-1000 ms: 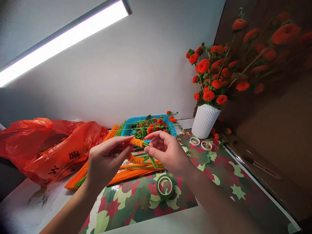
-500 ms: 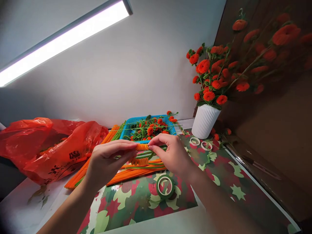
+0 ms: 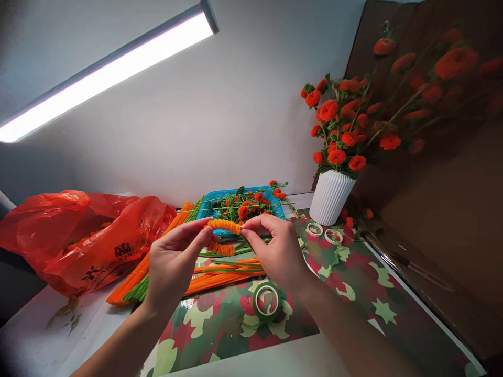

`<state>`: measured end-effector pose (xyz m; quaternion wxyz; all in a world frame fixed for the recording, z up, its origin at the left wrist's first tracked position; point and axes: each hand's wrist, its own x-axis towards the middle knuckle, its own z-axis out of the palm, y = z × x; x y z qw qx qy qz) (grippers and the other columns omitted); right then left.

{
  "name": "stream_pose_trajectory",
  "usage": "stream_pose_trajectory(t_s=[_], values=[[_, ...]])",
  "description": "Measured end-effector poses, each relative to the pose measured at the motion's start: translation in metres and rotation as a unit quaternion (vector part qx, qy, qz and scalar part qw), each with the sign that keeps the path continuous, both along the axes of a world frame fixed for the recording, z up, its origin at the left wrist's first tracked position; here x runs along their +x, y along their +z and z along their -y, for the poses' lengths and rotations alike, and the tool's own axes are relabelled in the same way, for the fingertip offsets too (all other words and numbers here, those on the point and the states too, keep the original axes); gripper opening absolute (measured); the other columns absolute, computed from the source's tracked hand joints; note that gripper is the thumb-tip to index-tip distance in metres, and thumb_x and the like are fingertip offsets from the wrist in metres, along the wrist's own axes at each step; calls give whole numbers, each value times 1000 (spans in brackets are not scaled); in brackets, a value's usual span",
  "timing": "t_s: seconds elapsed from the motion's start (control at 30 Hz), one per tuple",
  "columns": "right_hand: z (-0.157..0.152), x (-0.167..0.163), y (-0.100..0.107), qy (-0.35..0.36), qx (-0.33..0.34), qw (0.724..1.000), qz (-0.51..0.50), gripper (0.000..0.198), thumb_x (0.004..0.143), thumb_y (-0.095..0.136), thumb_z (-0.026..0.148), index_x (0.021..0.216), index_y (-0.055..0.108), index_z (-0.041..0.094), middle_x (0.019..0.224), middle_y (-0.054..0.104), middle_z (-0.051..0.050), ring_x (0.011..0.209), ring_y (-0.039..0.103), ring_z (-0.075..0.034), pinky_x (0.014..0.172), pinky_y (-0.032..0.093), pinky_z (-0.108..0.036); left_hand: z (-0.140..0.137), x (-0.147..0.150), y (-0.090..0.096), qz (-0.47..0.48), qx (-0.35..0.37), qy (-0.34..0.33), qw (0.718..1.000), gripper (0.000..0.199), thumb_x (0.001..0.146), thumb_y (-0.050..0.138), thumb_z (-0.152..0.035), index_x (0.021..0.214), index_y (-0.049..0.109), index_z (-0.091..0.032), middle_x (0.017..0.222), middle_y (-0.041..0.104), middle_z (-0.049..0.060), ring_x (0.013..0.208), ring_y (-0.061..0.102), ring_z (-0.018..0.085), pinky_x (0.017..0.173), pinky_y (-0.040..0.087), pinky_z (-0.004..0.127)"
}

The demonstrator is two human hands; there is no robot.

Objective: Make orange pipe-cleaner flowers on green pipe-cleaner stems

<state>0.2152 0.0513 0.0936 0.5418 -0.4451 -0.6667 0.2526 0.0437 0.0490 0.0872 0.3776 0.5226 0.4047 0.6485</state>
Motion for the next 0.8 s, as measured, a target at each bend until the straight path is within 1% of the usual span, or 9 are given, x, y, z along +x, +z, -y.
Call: stream_pose_trajectory(t_s=[0.1,0.17,0.27,0.4,0.5,0.63,0.8], values=[[1,2,3,-16,53,996,67,10,83,61,15,75,66,19,71,66,1,68,61,-13,61,47,-23,-1,-3,-2,-32,25,25,999,15,74,75,-20,89,75,-18,70,75,1,63,71,13,57,59,18],[0,5,5,-16,66,993,96,12,84,60,13,75,65,19,70,64,1,67,59,-13,60,46,-24,-2,-5,-4,-75,55,33,995,16,74,75,-19,90,76,-19,77,75,2,65,71,14,59,60,20],[-3,11,6,11,54,992,113,12,85,59,13,77,64,20,73,65,0,70,60,-14,63,47,-25,-5,-10,-5,-158,95,20,983,16,75,74,-17,90,76,-19,81,75,3,68,71,15,62,61,23],[-7,18,7,45,43,990,130,12,86,58,14,77,63,20,77,66,0,74,61,-14,66,46,-25,-8,-18,-2,-230,112,-23,966,14,76,73,-17,89,76,-18,76,75,3,66,72,17,62,62,25],[-8,21,9,61,40,986,150,12,87,57,15,77,62,20,78,65,1,74,60,-14,67,45,-26,-9,-21,1,-262,115,-52,957,11,76,72,-17,86,75,-18,75,75,4,65,72,18,60,62,25],[-8,23,11,75,34,982,172,14,88,55,17,77,62,20,79,65,0,74,60,-15,67,45,-27,-7,-20,3,-308,124,-72,941,8,78,70,-17,84,74,-18,75,76,4,63,72,18,59,62,26],[-7,22,11,89,16,981,171,14,88,54,18,78,64,21,79,66,-2,73,61,-16,65,46,-28,-5,-18,6,-312,136,-84,936,10,76,70,-14,84,75,-20,76,77,3,66,73,18,60,62,25]])
